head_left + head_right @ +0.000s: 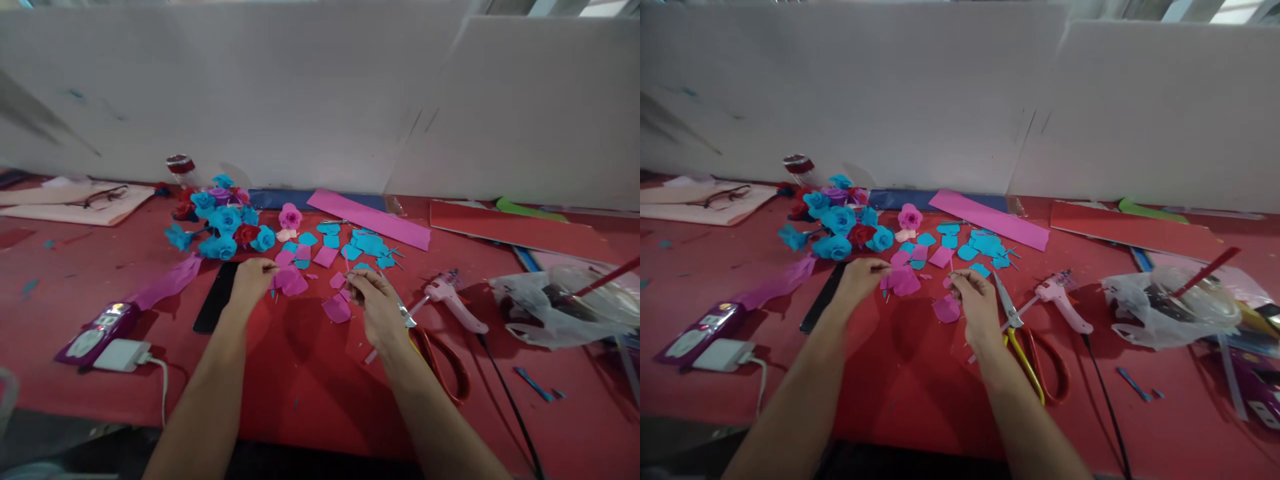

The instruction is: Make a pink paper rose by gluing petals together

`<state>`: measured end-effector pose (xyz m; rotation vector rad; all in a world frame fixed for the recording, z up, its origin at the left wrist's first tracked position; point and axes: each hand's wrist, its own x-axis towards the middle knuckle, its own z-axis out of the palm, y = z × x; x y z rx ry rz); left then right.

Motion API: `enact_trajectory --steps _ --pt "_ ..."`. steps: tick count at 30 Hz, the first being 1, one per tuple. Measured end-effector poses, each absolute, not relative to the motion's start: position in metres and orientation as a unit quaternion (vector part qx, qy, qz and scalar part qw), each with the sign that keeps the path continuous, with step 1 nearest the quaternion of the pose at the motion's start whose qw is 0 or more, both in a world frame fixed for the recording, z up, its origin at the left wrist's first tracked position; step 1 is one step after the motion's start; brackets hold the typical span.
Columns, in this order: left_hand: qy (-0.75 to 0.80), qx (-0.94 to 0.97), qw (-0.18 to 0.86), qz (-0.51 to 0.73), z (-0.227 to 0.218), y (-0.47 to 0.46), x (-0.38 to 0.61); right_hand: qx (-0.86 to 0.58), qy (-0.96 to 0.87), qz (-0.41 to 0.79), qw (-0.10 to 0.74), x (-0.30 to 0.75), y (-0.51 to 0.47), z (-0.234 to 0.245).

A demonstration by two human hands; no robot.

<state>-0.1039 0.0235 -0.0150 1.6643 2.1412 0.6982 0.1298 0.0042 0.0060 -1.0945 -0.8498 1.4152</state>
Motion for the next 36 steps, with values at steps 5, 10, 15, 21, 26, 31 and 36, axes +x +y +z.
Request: enact_trajectory --steps 5,10,15,21,26,31,36 --pt "0.734 0.614 0.167 0.238 -0.025 0.029 -0.093 -0.451 -0.361 0.591 0.563 0.131 0.004 0.007" --pt "0.740 0.577 0.175 0.299 -0.030 0.031 -0.101 -0.452 -0.351 0.592 0.568 0.130 0.004 0.007" --pt "0.727 0.569 0.203 0.328 -0.035 0.033 -0.105 -0.448 -0.350 0.593 0.570 0.130 0.004 0.007" --pt "0.705 0.413 0.216 0.535 -0.024 0.034 -0.114 -0.451 -0.350 0.594 0.566 0.131 0.003 0.007" --pt "0.652 0.371 0.374 0.545 -0.013 0.029 -0.110 -0.446 -0.362 0.591 0.566 0.131 0.004 0.006" --pt "0.723 0.487 0.284 0.400 -0.020 0.025 -0.111 -0.451 -0.357 0.589 0.568 0.131 0.004 0.007" --pt "0.716 0.483 0.229 0.449 -0.020 0.028 -0.115 -0.450 -0.357 0.587 0.570 0.132 0.004 0.006"
